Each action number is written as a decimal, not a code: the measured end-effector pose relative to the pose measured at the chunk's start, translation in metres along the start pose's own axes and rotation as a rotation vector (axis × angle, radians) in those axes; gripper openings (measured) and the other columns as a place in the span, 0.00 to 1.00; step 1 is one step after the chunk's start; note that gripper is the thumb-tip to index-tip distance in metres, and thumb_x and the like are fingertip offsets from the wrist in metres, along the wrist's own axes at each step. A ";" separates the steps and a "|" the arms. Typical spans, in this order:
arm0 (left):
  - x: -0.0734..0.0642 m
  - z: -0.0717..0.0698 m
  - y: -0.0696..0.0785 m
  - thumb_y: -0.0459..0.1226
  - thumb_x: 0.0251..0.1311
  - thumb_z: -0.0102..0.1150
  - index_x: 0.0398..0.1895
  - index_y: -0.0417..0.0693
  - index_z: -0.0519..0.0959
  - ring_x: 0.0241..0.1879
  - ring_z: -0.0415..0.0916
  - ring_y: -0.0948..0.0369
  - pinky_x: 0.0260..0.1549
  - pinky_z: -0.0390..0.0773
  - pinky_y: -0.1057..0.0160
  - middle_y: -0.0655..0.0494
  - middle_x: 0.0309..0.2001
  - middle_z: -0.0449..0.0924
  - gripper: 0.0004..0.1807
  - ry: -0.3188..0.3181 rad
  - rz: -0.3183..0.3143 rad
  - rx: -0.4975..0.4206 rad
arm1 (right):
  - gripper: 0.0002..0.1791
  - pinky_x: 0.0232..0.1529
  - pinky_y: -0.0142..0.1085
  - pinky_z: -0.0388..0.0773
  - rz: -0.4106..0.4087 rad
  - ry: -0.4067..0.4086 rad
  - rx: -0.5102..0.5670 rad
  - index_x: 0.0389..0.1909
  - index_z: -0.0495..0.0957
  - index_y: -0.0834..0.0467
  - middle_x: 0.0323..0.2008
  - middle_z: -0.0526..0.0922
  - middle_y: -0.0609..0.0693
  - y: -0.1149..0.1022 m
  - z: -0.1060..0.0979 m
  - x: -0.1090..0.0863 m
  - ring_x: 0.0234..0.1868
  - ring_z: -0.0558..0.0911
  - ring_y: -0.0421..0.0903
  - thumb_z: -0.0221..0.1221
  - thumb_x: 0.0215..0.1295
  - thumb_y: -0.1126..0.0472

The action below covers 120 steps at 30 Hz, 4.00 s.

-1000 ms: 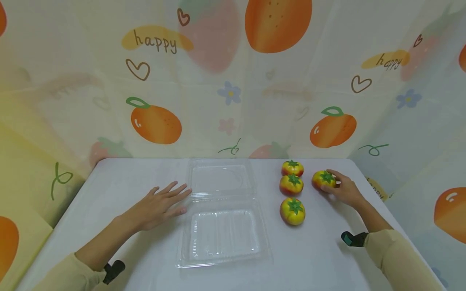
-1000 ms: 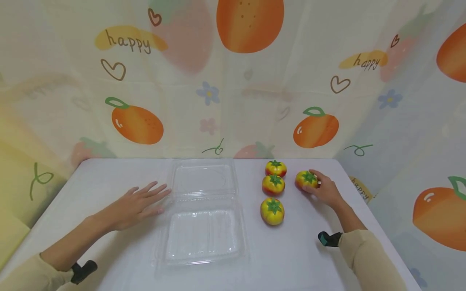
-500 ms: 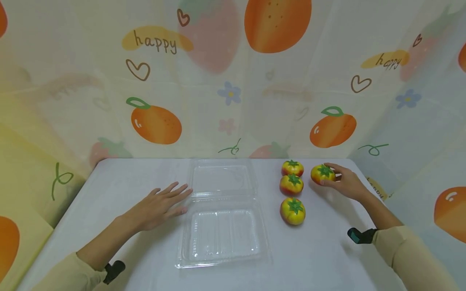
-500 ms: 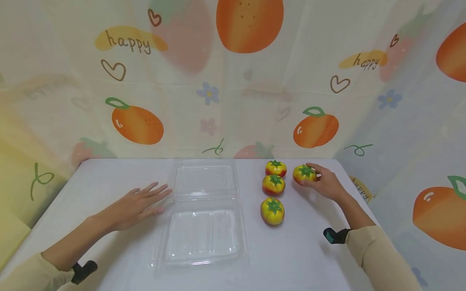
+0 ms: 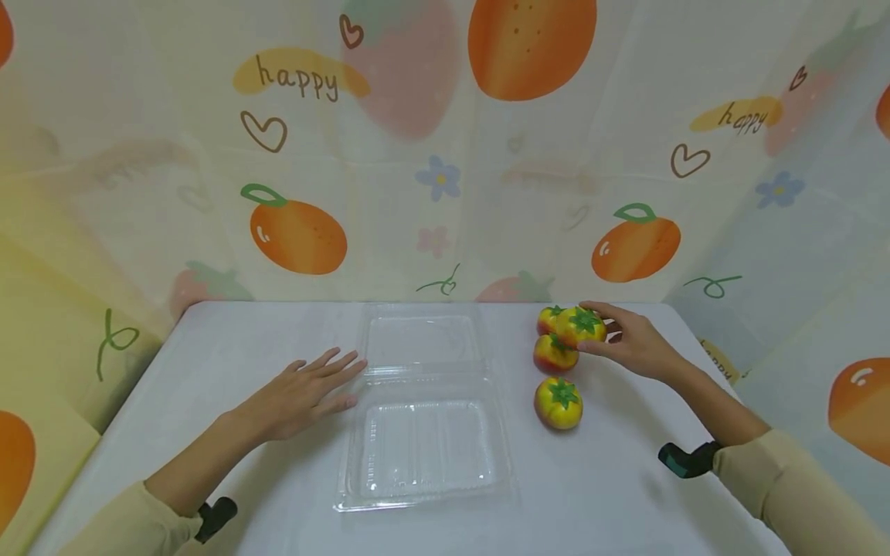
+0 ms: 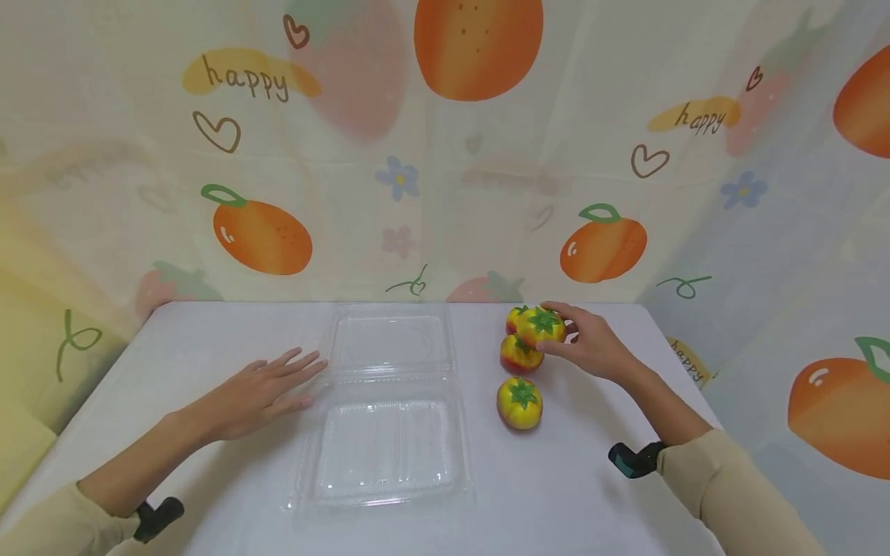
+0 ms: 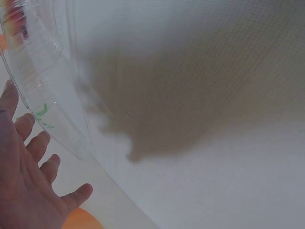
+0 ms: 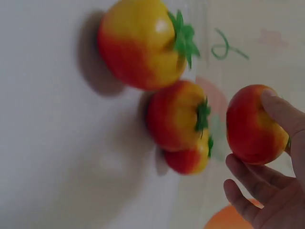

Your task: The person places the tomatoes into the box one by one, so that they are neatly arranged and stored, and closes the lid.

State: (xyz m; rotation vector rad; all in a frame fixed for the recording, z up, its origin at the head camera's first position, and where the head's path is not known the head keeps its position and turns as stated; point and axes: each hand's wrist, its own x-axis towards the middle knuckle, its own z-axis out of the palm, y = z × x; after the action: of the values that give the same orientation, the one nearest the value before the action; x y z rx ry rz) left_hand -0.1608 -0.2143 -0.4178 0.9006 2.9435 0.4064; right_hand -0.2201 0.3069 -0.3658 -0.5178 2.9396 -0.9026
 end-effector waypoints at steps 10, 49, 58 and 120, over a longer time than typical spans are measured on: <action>-0.001 0.001 -0.001 0.59 0.72 0.44 0.76 0.56 0.62 0.75 0.53 0.43 0.63 0.60 0.32 0.52 0.75 0.60 0.34 0.000 -0.002 -0.017 | 0.37 0.48 0.49 0.81 -0.167 -0.078 0.063 0.69 0.69 0.57 0.58 0.78 0.55 -0.039 0.023 0.003 0.48 0.79 0.50 0.69 0.61 0.52; 0.001 0.002 0.000 0.58 0.72 0.46 0.76 0.54 0.63 0.74 0.54 0.43 0.61 0.64 0.34 0.51 0.75 0.61 0.34 0.009 0.014 -0.006 | 0.38 0.49 0.44 0.81 -0.332 -0.370 0.042 0.69 0.70 0.51 0.60 0.77 0.45 -0.109 0.088 0.014 0.52 0.76 0.42 0.69 0.60 0.46; 0.002 0.002 0.001 0.55 0.72 0.48 0.76 0.54 0.63 0.74 0.54 0.43 0.61 0.64 0.34 0.51 0.75 0.61 0.33 0.005 0.016 0.004 | 0.36 0.53 0.40 0.80 -0.344 -0.467 0.052 0.69 0.70 0.51 0.60 0.77 0.45 -0.122 0.107 0.020 0.52 0.76 0.41 0.68 0.62 0.48; 0.009 0.005 0.001 0.62 0.70 0.45 0.76 0.60 0.63 0.76 0.50 0.43 0.62 0.59 0.29 0.52 0.76 0.59 0.35 -0.018 0.026 0.014 | 0.37 0.49 0.36 0.78 -0.347 -0.531 -0.398 0.72 0.65 0.44 0.49 0.83 0.43 -0.192 0.167 0.037 0.42 0.79 0.40 0.62 0.64 0.39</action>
State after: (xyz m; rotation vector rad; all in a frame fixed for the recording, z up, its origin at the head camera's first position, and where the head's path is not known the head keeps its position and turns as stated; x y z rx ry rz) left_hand -0.1672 -0.2071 -0.4215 0.9391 2.9246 0.3777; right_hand -0.1769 0.0551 -0.3960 -1.1108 2.5578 -0.1280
